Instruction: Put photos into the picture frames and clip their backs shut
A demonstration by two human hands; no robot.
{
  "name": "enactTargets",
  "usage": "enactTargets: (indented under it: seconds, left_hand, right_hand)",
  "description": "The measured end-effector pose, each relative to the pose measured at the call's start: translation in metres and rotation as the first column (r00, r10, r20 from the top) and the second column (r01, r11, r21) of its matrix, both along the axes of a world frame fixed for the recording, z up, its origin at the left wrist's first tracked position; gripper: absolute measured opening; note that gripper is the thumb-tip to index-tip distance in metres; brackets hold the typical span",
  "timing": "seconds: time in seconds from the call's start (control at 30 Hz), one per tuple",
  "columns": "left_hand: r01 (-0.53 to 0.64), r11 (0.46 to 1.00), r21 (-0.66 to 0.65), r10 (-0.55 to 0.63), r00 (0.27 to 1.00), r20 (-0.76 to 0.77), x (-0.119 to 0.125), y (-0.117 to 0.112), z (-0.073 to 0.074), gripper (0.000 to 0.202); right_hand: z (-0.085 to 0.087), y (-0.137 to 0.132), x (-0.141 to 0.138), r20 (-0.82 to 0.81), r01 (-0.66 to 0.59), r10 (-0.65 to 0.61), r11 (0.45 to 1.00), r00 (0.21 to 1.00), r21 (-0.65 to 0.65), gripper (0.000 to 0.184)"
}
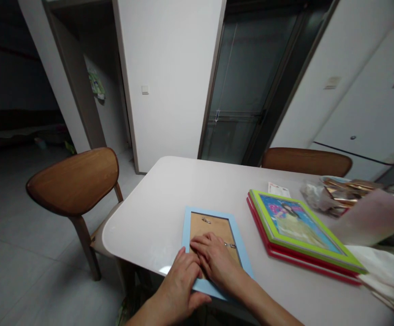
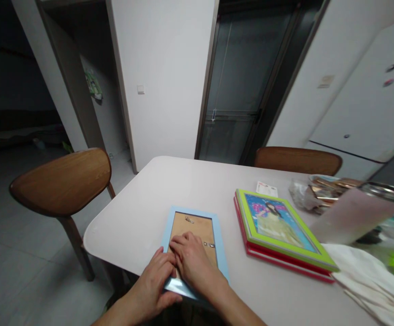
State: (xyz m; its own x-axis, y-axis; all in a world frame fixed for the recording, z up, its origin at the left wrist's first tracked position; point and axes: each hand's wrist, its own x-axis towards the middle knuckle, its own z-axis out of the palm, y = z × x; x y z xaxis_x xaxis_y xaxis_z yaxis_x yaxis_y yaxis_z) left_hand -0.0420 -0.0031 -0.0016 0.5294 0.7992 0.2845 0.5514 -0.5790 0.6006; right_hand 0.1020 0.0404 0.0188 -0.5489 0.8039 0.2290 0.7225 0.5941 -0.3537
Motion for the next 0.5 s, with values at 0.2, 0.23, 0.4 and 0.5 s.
enactTargets:
  seconds: [0.2, 0.23, 0.4, 0.5]
  left_hand:
    - [0.003, 1.000, -0.012, -0.002, 1.000, 0.012, 0.000, 0.002, -0.002, 0.031]
    - [0.004, 1.000, -0.013, -0.004, 1.000, 0.012, 0.000, 0.002, -0.002, 0.031]
    - [0.015, 1.000, -0.008, -0.015, 1.000, 0.015, 0.000, 0.002, -0.002, 0.029]
    - [0.008, 1.000, -0.014, -0.008, 1.000, 0.013, -0.001, 0.002, 0.000, 0.029]
  right_hand:
    - [0.003, -0.005, 0.002, -0.026, -0.069, 0.068, 0.997, 0.997, -0.024, 0.023]
    - [0.003, -0.002, 0.003, -0.039, -0.075, 0.074, 0.997, 0.997, -0.030, 0.023]
    - [-0.005, 0.041, 0.015, -0.142, 0.309, -0.312, 0.950, 0.939, -0.045, 0.022]
    - [-0.012, 0.074, 0.022, -0.122, 0.464, -0.471, 0.882, 0.874, -0.084, 0.018]
